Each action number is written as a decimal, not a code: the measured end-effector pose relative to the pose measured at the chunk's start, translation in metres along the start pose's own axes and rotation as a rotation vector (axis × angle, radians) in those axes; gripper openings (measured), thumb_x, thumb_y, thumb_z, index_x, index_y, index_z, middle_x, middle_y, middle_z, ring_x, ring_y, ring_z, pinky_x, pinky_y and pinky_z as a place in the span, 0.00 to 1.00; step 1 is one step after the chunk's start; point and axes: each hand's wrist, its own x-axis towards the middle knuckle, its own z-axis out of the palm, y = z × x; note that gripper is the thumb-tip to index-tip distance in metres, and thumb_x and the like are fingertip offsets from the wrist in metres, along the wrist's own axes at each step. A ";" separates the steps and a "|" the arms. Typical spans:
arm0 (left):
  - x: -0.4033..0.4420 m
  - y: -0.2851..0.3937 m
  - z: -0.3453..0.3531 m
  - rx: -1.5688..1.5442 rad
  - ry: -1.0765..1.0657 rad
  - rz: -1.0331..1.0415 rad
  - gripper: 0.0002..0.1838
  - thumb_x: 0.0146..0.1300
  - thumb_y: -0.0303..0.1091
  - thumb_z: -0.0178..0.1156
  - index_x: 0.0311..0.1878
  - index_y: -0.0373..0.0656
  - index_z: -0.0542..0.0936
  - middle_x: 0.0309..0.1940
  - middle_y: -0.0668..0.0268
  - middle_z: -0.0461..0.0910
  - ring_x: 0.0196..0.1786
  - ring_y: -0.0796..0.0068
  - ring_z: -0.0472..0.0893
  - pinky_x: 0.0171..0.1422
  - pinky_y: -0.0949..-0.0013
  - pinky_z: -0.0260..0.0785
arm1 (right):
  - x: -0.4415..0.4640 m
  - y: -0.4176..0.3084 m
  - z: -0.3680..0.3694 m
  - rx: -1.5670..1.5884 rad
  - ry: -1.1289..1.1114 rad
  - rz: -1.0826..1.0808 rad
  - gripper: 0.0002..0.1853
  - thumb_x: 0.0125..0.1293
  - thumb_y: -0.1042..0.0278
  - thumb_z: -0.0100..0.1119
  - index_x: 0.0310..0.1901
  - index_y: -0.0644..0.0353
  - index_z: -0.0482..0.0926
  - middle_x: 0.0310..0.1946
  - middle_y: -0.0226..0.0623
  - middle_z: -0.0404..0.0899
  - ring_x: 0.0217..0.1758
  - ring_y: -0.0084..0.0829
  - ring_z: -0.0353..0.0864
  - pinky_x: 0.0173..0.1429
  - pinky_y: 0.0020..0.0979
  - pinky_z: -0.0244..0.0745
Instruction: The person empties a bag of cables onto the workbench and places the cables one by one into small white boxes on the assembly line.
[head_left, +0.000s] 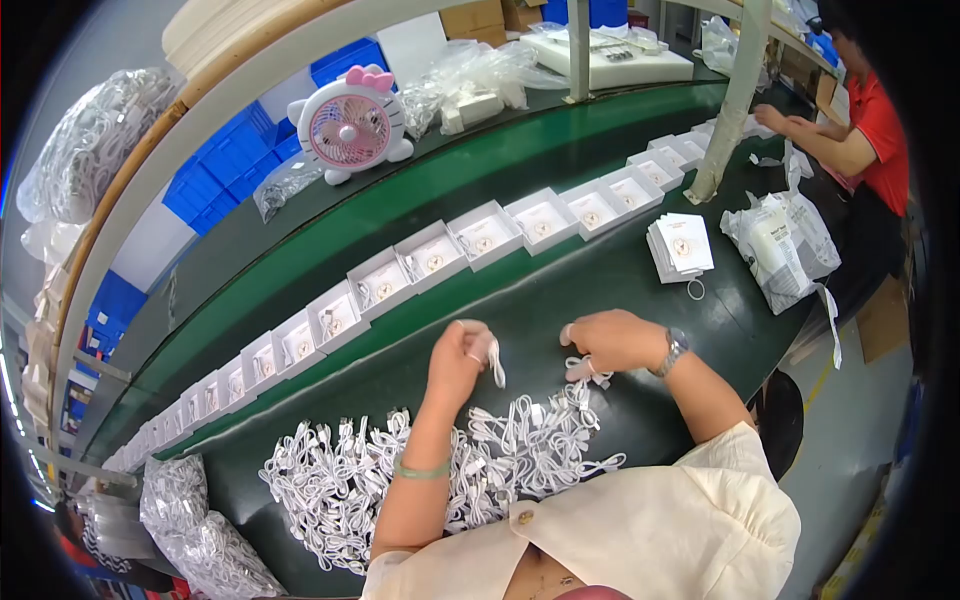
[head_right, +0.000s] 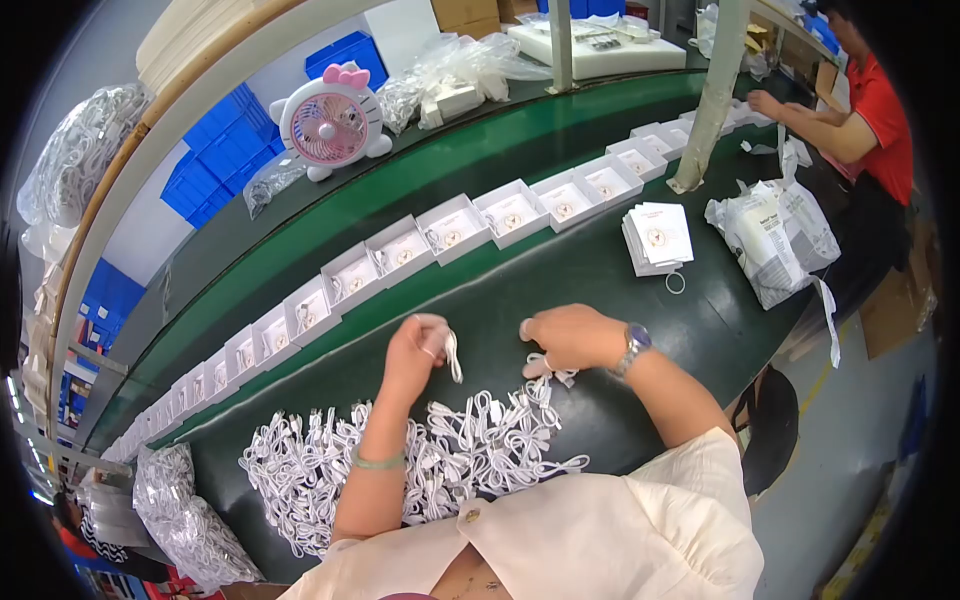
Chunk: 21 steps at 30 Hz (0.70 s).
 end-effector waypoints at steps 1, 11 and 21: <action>0.001 0.001 -0.002 -0.118 0.028 -0.012 0.10 0.66 0.30 0.55 0.48 0.36 0.75 0.31 0.66 0.78 0.30 0.79 0.77 0.34 0.77 0.70 | -0.007 0.002 0.013 -0.077 0.063 -0.018 0.20 0.54 0.51 0.66 0.38 0.61 0.77 0.33 0.41 0.79 0.40 0.42 0.80 0.42 0.40 0.73; -0.006 0.017 0.013 0.912 0.159 0.420 0.30 0.53 0.19 0.58 0.62 0.42 0.69 0.65 0.47 0.62 0.63 0.48 0.67 0.64 0.54 0.63 | 0.004 0.015 0.010 0.591 0.280 0.060 0.10 0.56 0.69 0.63 0.36 0.63 0.74 0.25 0.31 0.75 0.28 0.24 0.76 0.35 0.26 0.71; 0.000 0.009 0.022 1.068 0.088 0.381 0.26 0.51 0.25 0.63 0.56 0.42 0.72 0.53 0.55 0.71 0.56 0.52 0.72 0.57 0.54 0.66 | 0.022 0.025 0.024 0.316 0.580 -0.098 0.16 0.57 0.77 0.58 0.49 0.58 0.77 0.43 0.39 0.76 0.44 0.37 0.77 0.50 0.31 0.73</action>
